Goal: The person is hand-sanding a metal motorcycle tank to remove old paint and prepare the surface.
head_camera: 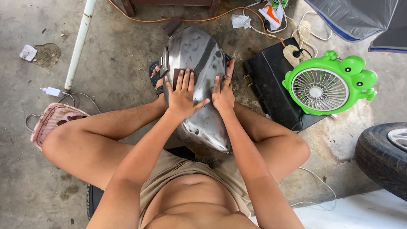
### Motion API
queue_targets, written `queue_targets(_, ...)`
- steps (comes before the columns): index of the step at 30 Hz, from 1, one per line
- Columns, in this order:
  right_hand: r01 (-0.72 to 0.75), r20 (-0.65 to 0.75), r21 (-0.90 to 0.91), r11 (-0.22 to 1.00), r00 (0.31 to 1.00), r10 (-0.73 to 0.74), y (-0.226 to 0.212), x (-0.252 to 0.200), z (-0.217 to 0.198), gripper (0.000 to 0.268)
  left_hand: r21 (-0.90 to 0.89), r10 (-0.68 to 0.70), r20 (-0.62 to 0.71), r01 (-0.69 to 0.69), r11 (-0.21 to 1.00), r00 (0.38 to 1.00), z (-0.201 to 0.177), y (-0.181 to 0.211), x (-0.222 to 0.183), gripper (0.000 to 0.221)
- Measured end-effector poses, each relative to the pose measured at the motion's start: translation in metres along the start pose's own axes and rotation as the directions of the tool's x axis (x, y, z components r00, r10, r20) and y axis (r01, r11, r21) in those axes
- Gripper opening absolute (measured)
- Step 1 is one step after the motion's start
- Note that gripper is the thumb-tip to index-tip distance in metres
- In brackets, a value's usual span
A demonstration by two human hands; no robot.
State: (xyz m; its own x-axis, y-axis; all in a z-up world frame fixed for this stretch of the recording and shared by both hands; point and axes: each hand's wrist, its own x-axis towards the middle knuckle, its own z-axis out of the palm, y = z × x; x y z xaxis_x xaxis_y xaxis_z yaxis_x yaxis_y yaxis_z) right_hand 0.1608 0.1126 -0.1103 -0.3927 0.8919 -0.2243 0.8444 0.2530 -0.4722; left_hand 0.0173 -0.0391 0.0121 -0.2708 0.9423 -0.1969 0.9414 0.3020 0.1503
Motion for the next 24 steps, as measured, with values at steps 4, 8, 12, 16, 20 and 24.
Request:
queue_targets(4, -0.054, -0.030, 0.232, 0.971, 0.998, 0.062, -0.029, -0.024, -0.025, 0.077, -0.005, 0.012, -0.037, -0.012, 1.000, 0.999, -0.003, -0.005, 0.027, 0.115)
queue_targets(8, -0.069, -0.043, 0.207, 0.976, 0.996, 0.080, -0.039, -0.027, -0.039, 0.080, -0.023, -0.002, -0.073, 0.000, 1.000, 0.997, -0.005, -0.003, 0.028, 0.114)
queue_targets(12, -0.016, 0.019, 0.020, 1.000, 1.000, 0.016, -0.015, -0.014, -0.016, 0.069, -0.047, 0.005, -0.105, -0.010, 0.999, 0.994, 0.003, -0.001, -0.009, 0.111)
queue_targets(16, -0.077, -0.012, 0.123, 0.989, 0.997, 0.079, -0.028, -0.025, -0.023, 0.074, -0.030, 0.009, -0.100, -0.012, 0.999, 0.995, 0.007, -0.002, -0.015, 0.112)
queue_targets(20, -0.070, -0.004, 0.166, 0.984, 0.997, 0.071, -0.028, -0.026, -0.028, 0.075, -0.070, 0.029, -0.112, -0.037, 0.997, 0.993, 0.002, -0.007, 0.018, 0.110)
queue_targets(24, -0.041, -0.021, 0.183, 0.982, 0.999, 0.046, -0.029, -0.026, -0.029, 0.077, -0.041, -0.001, -0.126, -0.004, 0.999, 0.992, 0.003, -0.005, 0.037, 0.111)
